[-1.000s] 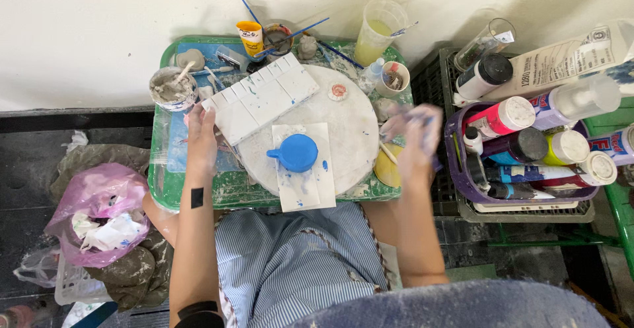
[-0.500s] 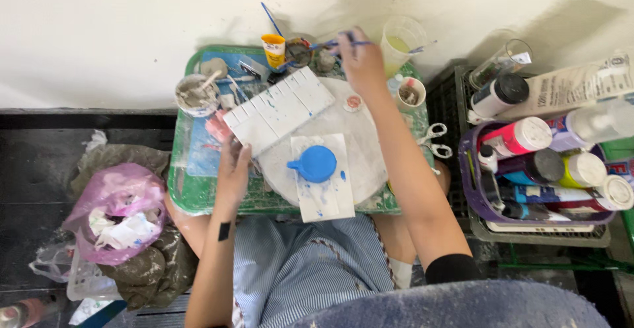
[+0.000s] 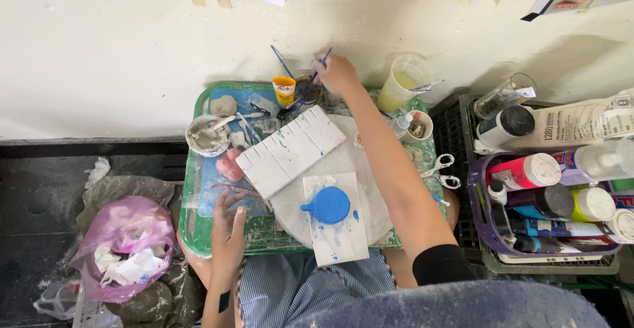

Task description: The person paints a small blue ceramic object with a brush, wipes a white palette with a cloth, and then sculpts a small figure from grey clay by hand using a yellow refining tool.

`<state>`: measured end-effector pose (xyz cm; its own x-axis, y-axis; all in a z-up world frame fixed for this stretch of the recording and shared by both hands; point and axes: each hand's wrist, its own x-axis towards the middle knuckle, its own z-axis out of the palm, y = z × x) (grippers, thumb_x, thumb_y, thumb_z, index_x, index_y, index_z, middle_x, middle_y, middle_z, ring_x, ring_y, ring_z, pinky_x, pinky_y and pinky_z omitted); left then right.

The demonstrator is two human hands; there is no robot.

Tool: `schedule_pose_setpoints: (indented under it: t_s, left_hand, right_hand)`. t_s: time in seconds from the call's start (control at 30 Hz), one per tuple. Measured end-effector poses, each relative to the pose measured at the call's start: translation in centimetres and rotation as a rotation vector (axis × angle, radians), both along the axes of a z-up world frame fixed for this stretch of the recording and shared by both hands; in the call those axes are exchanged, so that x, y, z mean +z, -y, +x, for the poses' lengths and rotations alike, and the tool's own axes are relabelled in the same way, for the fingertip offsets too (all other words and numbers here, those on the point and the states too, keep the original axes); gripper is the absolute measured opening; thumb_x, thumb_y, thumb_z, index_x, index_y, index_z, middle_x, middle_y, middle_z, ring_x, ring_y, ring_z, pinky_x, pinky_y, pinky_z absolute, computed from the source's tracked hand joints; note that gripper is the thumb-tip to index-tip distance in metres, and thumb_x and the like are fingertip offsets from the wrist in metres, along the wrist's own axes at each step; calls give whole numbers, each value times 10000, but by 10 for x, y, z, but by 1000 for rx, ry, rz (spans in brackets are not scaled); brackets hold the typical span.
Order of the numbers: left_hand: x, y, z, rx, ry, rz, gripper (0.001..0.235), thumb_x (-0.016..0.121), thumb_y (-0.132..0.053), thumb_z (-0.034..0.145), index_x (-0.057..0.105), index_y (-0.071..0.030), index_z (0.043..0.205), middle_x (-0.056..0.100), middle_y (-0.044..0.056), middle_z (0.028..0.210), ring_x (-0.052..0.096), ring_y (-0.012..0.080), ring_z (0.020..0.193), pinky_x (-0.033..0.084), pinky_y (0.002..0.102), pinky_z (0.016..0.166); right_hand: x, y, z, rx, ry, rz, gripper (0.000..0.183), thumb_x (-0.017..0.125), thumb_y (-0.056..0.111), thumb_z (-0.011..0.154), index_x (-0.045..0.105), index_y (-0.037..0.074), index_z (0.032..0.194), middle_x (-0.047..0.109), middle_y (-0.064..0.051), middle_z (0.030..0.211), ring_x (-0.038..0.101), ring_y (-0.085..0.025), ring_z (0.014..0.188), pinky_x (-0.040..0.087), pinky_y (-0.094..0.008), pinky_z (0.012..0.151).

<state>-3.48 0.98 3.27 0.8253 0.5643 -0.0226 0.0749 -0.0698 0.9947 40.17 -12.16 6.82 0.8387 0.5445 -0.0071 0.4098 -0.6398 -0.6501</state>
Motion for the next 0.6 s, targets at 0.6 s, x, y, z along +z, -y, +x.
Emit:
schedule_pose_setpoints:
  t_s: [0.6]
  left_hand:
    - [216,105,166,-423,315,1191,443,736,-358,895,635,-93,1236,702,99,1178,635,300,1111,415,459,961]
  right_hand:
    - [217,256,-126,21,91,15,467,730,345,899,625,101,1283,768,-93,875,752,-203,744,556,-329,694]
